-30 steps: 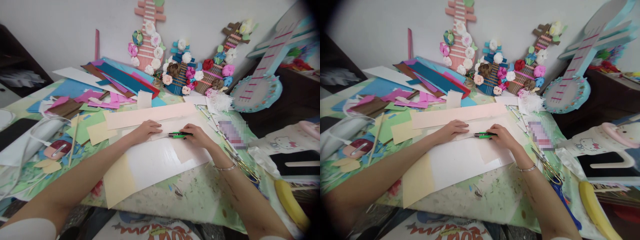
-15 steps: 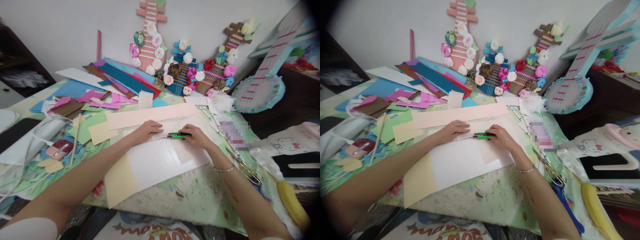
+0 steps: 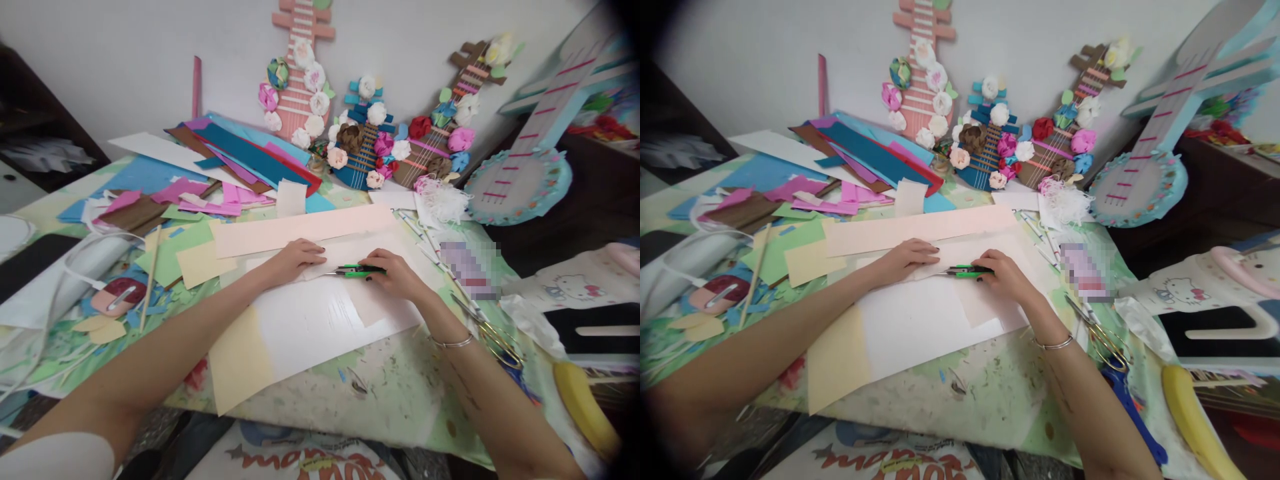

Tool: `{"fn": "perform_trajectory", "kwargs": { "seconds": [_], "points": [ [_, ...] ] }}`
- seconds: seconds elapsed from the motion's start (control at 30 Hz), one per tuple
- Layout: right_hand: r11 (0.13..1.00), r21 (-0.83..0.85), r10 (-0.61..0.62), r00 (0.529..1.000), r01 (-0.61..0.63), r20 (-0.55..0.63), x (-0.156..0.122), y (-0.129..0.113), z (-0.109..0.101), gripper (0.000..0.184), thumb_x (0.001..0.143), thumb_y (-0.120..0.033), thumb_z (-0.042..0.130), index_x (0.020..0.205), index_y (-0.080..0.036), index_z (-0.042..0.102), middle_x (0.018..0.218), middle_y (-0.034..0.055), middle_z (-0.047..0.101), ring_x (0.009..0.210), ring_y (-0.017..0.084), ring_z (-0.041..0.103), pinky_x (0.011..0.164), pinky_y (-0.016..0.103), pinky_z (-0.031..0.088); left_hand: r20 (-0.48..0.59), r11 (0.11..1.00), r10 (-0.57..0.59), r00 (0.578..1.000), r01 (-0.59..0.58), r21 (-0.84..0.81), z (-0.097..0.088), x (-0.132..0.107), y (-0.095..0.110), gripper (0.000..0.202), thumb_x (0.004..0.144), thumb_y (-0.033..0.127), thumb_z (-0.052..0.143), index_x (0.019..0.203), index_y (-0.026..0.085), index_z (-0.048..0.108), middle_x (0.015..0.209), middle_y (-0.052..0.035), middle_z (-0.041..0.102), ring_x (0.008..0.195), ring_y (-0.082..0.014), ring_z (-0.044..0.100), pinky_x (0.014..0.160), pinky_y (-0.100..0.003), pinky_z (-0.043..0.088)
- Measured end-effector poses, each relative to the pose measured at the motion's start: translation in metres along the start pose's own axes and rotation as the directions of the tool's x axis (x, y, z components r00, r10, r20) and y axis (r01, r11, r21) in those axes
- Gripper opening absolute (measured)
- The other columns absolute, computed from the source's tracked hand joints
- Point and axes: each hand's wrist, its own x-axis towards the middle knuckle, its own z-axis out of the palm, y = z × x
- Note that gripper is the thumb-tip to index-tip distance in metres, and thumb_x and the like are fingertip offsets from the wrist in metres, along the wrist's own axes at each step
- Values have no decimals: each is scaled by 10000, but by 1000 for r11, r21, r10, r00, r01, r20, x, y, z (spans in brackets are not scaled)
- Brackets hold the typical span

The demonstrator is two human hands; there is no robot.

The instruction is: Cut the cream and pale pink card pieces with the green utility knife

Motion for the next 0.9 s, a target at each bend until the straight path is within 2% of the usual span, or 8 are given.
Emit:
{"fn": "perform_trajectory", "kwargs": {
  "seconds": [0.17,0.47,0.77,0.9],
  "points": [
    [1000,1,-29,999,29,15,7,-5,3,367,783,-84,571,1105,-217,689,999,95,627,911,240,609,827,399,499,-3,1000,-5,1000,5,1,0,1,1,320,966,223,428,1159,273,678,1215,-81,651,1116,-213,570,972,-423,440],
    [1000,25,-13,999,14,-47,-9,6,3,354,785,-102,588,1101,-217,697,999,97,632,902,243,606,808,400,506,-7,1000,-5,1000,5,-16,0,2,2,321,981,253,414,1187,263,659,1207,-77,654,1103,-209,577,965,-400,443],
    [999,-12,-40,999,40,-22,9,-5,10,368,788,-83,571,1112,-209,693,993,102,628,913,251,599,822,415,502,-7,1000,-13,1000,13,-16,-3,3,7,329,982,240,400,1182,263,661,1196,-81,660,1103,-211,585,965,-402,442],
    [999,-14,-46,999,46,-9,7,-7,9,371,778,-76,577,1108,-195,698,1000,111,629,917,254,599,825,413,502,-9,999,-23,1000,23,-23,-3,3,7,325,983,250,405,1184,255,661,1194,-85,660,1107,-214,579,965,-396,441]
  ]
}}
